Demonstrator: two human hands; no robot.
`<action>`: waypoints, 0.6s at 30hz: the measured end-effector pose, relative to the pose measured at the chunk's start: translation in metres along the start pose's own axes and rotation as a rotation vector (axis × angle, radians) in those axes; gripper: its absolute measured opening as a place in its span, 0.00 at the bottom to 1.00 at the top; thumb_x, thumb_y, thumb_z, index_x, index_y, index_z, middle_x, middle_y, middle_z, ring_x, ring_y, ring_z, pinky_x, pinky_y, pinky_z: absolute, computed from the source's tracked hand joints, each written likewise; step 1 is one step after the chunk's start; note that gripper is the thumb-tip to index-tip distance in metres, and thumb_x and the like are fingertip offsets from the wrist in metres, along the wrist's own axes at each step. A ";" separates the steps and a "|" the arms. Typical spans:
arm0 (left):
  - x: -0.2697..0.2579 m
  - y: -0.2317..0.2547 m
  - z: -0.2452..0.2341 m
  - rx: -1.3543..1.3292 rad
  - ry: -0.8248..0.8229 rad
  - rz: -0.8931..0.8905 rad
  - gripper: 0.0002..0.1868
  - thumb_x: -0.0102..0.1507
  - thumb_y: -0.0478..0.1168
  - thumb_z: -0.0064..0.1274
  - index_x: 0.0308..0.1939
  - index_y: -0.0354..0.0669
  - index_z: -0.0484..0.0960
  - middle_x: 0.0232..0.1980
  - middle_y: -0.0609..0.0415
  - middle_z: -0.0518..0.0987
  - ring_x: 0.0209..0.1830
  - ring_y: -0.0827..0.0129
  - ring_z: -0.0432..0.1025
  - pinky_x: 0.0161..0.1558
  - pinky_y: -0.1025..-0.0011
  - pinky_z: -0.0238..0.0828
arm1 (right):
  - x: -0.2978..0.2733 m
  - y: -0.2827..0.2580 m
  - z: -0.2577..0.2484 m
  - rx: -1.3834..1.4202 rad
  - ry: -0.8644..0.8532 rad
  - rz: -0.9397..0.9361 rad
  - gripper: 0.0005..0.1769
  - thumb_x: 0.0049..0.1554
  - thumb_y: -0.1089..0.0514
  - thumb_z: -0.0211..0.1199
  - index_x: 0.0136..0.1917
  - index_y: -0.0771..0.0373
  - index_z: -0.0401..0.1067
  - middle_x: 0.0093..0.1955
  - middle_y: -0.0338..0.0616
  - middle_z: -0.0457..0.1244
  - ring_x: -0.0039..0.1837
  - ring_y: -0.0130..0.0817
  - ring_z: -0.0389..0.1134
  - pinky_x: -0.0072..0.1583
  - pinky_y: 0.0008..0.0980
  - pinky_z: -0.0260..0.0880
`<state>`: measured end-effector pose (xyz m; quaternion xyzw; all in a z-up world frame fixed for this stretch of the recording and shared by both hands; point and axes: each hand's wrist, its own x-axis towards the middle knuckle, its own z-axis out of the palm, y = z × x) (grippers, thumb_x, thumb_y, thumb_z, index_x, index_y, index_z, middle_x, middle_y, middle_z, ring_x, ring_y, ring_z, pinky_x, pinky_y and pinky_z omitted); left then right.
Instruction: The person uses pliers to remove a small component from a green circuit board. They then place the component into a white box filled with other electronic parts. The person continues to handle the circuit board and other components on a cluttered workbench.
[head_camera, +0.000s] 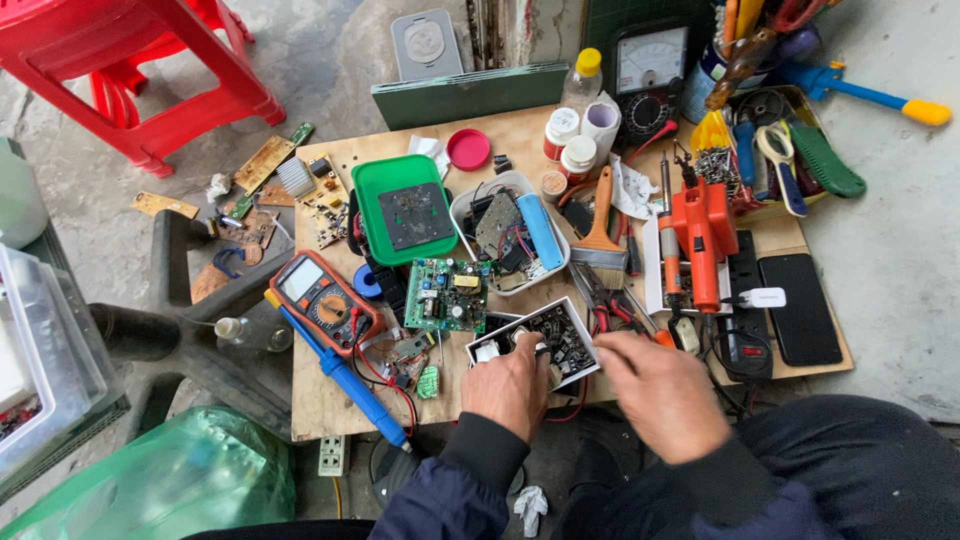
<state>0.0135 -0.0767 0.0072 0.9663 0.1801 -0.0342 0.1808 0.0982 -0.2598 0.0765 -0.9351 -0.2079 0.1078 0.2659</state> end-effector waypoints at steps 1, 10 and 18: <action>0.006 0.001 0.001 -0.001 0.000 0.005 0.17 0.74 0.58 0.50 0.63 0.64 0.80 0.30 0.46 0.87 0.31 0.37 0.83 0.30 0.40 0.76 | -0.002 -0.008 -0.022 -0.002 0.004 0.003 0.13 0.63 0.45 0.65 0.57 0.40 0.85 0.55 0.29 0.79 0.53 0.40 0.80 0.59 0.40 0.73; 0.039 0.018 -0.007 -0.003 -0.413 0.027 0.19 0.74 0.55 0.46 0.62 0.49 0.75 0.49 0.36 0.85 0.47 0.29 0.80 0.44 0.37 0.77 | 0.009 -0.016 -0.045 -0.136 -0.284 0.377 0.29 0.68 0.31 0.48 0.68 0.45 0.79 0.64 0.42 0.76 0.62 0.48 0.79 0.65 0.48 0.76; 0.004 0.013 -0.055 -0.278 -0.470 0.083 0.22 0.76 0.49 0.42 0.70 0.60 0.85 0.47 0.36 0.89 0.52 0.32 0.83 0.54 0.39 0.84 | 0.012 0.006 0.049 0.137 -0.250 0.442 0.25 0.67 0.37 0.54 0.70 0.41 0.82 0.29 0.42 0.75 0.54 0.38 0.82 0.67 0.42 0.79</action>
